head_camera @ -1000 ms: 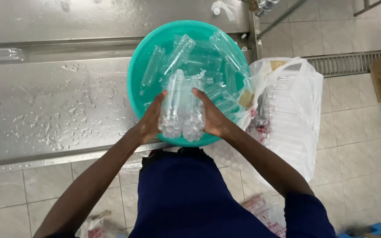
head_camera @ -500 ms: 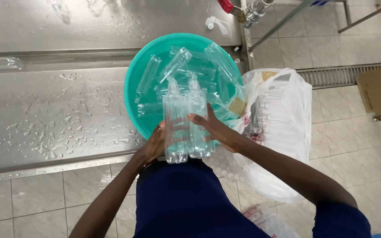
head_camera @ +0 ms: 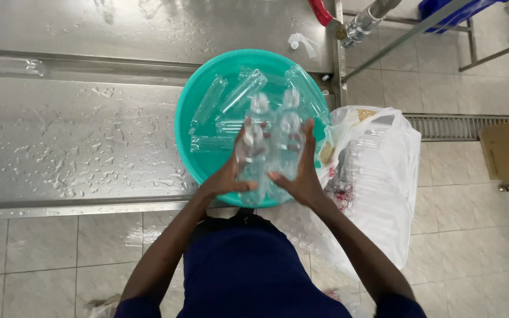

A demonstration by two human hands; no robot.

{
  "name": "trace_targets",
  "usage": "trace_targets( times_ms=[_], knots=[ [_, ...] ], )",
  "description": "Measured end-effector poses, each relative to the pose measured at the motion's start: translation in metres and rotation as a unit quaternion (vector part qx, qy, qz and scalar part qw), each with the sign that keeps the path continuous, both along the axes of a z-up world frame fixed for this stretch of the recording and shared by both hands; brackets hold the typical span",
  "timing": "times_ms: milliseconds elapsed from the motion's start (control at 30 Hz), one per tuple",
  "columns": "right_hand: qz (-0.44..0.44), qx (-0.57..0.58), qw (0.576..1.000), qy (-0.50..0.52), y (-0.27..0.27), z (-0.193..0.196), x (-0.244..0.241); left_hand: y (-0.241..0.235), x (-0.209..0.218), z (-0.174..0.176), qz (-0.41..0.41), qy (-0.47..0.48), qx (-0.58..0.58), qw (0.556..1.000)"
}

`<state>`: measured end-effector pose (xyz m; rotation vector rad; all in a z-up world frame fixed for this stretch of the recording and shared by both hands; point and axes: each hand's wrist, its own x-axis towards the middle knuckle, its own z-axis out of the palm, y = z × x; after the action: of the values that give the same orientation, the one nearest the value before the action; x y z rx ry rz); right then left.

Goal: The person washes clear cylindrical glassware in a green basin filled with water, using both hands to scrub and rinse the items. They repeatedly transfer the glassware from a white plastic bag into the basin and then place the cleaned pieces onto a stainless steel counter. The person briefly uses a smartphone before resuming the washing task.

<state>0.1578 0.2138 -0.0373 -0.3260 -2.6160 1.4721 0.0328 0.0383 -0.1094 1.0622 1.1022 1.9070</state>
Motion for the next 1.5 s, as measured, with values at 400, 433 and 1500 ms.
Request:
trace_targets(
  times_ms=[400,433,1500],
  knots=[
    [-0.112,-0.471,0.847,-0.220,0.003,-0.050,-0.016,-0.024,-0.010,0.016,0.014,-0.328,-0.262,0.908],
    [-0.118,-0.544,0.793,-0.246,-0.003,-0.027,-0.023,-0.028,-0.019,0.037,0.016,-0.361,-0.317,0.877],
    [-0.130,-0.565,0.711,-0.397,-0.085,0.036,-0.025,-0.109,0.009,0.152,-0.008,-0.408,-0.338,0.848]
  ],
)
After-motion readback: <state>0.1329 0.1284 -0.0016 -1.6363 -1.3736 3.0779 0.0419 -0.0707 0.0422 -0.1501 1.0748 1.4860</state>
